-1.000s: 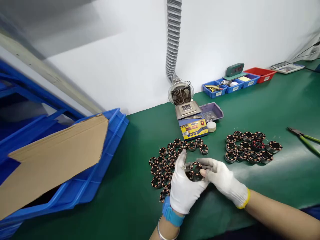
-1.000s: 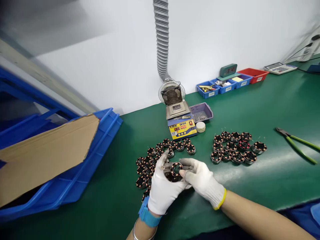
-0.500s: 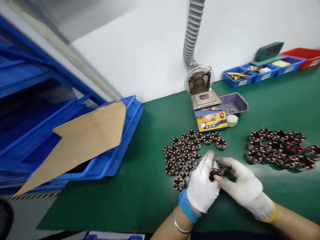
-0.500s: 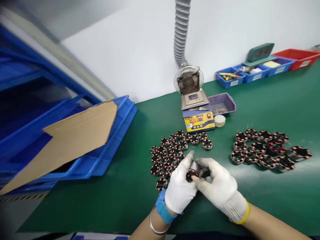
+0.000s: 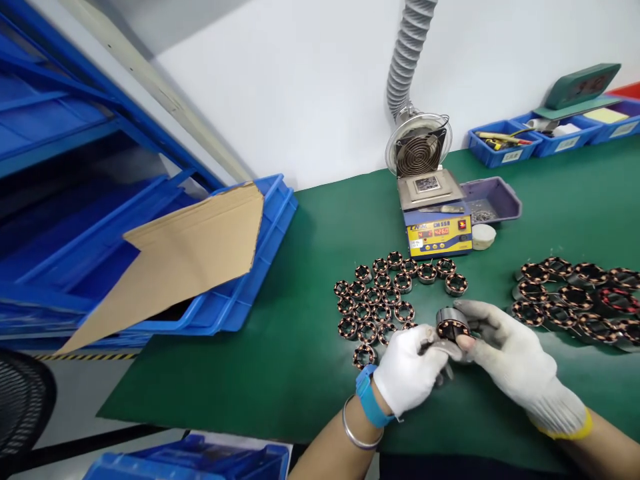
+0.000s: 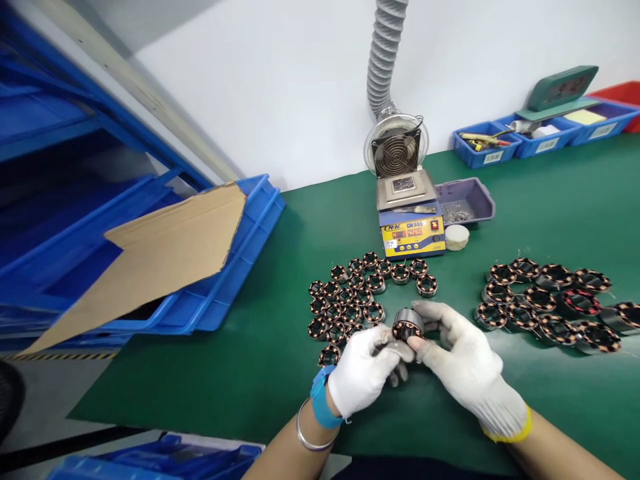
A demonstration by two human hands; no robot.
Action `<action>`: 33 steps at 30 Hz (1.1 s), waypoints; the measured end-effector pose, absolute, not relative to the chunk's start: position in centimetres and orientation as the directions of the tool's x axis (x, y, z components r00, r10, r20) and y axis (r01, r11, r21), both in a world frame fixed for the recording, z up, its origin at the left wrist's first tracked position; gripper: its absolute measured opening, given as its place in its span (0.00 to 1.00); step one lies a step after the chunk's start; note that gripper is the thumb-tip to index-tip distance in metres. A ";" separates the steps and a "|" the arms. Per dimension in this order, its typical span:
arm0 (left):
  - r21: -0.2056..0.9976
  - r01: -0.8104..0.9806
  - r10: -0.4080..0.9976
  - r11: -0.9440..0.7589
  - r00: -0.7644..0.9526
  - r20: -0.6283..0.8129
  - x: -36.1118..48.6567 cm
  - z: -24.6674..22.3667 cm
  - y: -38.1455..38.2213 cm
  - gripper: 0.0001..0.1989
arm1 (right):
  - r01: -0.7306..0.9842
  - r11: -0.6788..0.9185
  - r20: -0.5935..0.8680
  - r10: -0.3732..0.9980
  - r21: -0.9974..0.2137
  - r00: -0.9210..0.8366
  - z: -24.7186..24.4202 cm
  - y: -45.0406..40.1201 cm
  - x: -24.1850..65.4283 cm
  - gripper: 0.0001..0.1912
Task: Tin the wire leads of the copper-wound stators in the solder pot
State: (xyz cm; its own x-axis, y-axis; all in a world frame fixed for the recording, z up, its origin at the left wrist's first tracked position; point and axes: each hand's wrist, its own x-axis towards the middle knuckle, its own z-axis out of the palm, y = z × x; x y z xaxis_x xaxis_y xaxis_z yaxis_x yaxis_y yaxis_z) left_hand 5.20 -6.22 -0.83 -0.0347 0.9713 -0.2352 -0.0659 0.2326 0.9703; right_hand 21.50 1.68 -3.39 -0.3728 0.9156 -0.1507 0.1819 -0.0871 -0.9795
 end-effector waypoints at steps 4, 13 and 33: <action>0.948 -0.275 0.976 0.163 -0.095 -0.196 3.9 -0.5 -7.1 0.11 | 0.039 -0.262 -0.257 0.891 -0.964 -0.373 -2.6 2.3 21.5 0.36; 0.994 0.026 0.937 0.107 -0.338 -0.092 5.5 -1.4 -6.1 0.17 | -0.001 -0.354 -0.321 0.849 -0.935 -0.420 -2.8 1.6 20.8 0.40; 0.732 -0.557 0.918 0.392 0.187 -0.350 5.4 -1.9 -5.8 0.25 | -0.176 -0.424 -0.333 0.858 -0.888 -0.391 -3.2 2.3 20.7 0.33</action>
State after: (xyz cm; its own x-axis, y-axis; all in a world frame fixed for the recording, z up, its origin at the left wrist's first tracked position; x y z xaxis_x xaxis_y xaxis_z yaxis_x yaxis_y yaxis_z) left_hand 5.37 -5.82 -1.90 0.1871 0.9180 -0.3497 -0.5569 0.3923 0.7321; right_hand 20.67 2.26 -3.24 -0.3912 0.8581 -0.3326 -0.1758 -0.4244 -0.8882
